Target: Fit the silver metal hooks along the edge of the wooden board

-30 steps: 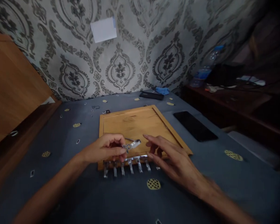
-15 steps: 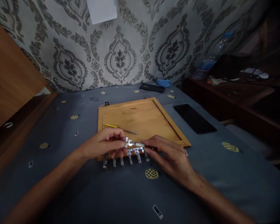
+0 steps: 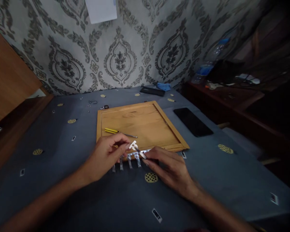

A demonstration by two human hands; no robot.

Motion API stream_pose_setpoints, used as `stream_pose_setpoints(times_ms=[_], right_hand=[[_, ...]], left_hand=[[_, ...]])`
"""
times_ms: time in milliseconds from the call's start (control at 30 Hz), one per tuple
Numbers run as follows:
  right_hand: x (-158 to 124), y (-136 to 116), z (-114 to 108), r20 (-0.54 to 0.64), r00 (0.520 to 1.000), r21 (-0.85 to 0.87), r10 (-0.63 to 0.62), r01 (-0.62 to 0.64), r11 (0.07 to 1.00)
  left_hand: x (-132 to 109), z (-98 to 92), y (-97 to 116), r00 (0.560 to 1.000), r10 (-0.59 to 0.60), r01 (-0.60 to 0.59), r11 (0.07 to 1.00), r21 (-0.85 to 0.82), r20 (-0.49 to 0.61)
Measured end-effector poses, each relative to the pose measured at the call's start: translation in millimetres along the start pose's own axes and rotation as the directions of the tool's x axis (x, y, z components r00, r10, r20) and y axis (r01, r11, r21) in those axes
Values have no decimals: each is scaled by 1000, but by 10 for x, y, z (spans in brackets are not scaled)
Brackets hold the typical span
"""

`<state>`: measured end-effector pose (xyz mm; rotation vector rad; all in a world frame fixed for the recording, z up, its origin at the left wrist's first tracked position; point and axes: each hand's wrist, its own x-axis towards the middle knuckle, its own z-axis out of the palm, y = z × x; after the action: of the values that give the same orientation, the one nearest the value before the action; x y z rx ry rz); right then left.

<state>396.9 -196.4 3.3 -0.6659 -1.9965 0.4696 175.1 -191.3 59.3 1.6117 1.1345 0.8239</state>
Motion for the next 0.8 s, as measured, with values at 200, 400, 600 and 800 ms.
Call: stream_pose_setpoints(times_ms=[200, 400, 600, 800], right_hand=[[-50, -66, -68, 16, 1000, 1, 1, -1, 1000], [-337, -184, -215, 50, 996, -34, 68, -66, 997], [-598, -244, -391, 35, 979, -41, 203, -202, 979], [-639, -202, -396, -40, 951, 47, 307, -305, 951]], left_hand=[[-77, 146, 43, 957, 289, -281, 899, 337, 27], [-117, 354, 79, 919, 362, -389, 776, 497, 155], [-38, 523, 76, 897, 346, -440, 751, 492, 274], [91, 610, 77, 902, 324, -426, 777, 464, 287]])
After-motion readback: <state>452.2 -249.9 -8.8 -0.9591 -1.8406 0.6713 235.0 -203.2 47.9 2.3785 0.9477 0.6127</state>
